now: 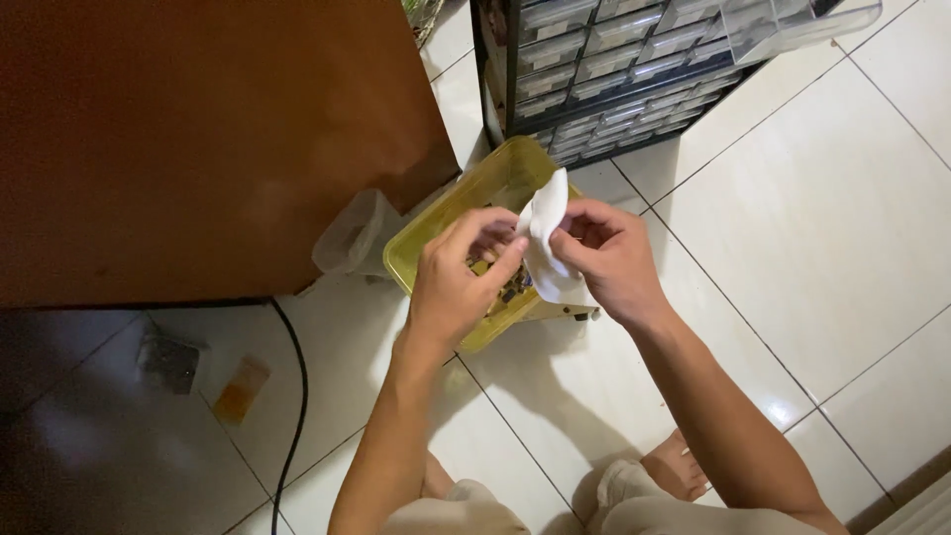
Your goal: Cleaning small electronic components or screws using a white cloth one by one.
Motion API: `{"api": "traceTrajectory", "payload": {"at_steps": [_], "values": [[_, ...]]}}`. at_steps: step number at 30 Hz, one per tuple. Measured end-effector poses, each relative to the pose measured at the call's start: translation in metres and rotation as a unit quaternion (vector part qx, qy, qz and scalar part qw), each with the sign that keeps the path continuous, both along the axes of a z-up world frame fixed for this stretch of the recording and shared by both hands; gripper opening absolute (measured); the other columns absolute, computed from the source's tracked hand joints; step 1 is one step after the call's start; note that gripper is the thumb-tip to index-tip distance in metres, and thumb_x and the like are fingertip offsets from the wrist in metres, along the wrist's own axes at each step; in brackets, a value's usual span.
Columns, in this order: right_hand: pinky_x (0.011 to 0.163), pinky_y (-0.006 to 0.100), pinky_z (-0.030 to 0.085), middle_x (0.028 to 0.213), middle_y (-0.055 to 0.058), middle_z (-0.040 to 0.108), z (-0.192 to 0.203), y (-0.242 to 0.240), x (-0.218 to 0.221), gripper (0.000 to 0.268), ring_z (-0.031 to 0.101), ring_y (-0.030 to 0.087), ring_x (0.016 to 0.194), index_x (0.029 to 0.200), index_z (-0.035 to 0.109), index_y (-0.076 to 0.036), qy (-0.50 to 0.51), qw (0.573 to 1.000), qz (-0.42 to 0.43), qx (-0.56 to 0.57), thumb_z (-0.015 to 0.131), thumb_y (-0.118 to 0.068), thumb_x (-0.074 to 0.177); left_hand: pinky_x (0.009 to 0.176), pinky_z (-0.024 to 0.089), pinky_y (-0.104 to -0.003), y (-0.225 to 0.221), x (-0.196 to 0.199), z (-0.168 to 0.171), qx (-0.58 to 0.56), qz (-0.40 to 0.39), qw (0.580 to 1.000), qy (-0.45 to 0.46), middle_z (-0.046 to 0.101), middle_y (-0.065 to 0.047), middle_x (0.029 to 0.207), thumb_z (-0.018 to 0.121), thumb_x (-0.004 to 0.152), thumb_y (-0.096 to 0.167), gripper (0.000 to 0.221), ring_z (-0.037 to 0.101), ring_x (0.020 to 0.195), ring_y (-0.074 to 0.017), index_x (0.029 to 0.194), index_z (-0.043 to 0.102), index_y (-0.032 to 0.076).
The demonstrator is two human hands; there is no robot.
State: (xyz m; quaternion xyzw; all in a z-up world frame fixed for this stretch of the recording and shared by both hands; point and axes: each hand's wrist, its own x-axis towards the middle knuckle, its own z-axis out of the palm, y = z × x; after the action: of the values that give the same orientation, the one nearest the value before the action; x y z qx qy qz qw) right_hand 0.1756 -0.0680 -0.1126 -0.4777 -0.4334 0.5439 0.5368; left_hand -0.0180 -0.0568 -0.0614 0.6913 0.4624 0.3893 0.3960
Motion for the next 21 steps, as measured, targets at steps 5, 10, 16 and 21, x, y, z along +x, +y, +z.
{"api": "traceTrajectory", "payload": {"at_steps": [5, 10, 16, 21], "values": [[0.067, 0.029, 0.057, 0.078, 0.011, 0.065, 0.004, -0.002, -0.004, 0.017, 0.060, 0.013, 0.073, 0.103, 0.074, 0.006, 0.000, 1.000, 0.000, -0.008, 0.077, 0.005, 0.086, 0.071, 0.060, -0.032, -0.001, 0.004, -0.017, 0.048, 0.018, 0.999, -0.018, 0.076, -0.004, 0.087, 0.073, 0.095, 0.016, 0.007, 0.074, 0.078, -0.0209, 0.101, 0.077, 0.014], [0.066, 0.029, 0.058, 0.079, 0.012, 0.068, 0.003, -0.003, -0.001, 0.016, 0.060, 0.014, 0.074, 0.104, 0.076, 0.005, -0.022, 0.999, 0.009, -0.032, 0.078, 0.001, 0.088, 0.069, 0.060, -0.034, -0.001, 0.006, -0.020, 0.100, 0.026, 0.995, 0.006, 0.076, -0.006, 0.086, 0.070, 0.097, 0.012, 0.007, 0.074, 0.077, -0.0234, 0.099, 0.077, 0.011], [0.065, 0.027, 0.056, 0.078, 0.014, 0.070, 0.004, -0.003, -0.003, 0.016, 0.059, 0.012, 0.073, 0.105, 0.077, 0.004, -0.038, 0.999, -0.022, -0.006, 0.079, 0.000, 0.090, 0.068, 0.060, -0.032, 0.000, 0.008, -0.016, 0.040, 0.045, 0.996, -0.059, 0.075, -0.006, 0.083, 0.072, 0.094, 0.009, 0.005, 0.074, 0.074, -0.0193, 0.095, 0.076, 0.009], [0.060, 0.023, 0.055, 0.074, 0.009, 0.069, 0.001, -0.005, -0.009, 0.014, 0.061, 0.010, 0.067, 0.100, 0.076, 0.006, 0.042, 0.997, -0.035, -0.054, 0.078, -0.004, 0.090, 0.072, 0.060, -0.034, -0.002, 0.008, -0.014, 0.099, 0.021, 0.995, -0.005, 0.075, -0.006, 0.086, 0.073, 0.094, 0.007, 0.008, 0.074, 0.078, -0.0228, 0.097, 0.079, 0.011]]}}
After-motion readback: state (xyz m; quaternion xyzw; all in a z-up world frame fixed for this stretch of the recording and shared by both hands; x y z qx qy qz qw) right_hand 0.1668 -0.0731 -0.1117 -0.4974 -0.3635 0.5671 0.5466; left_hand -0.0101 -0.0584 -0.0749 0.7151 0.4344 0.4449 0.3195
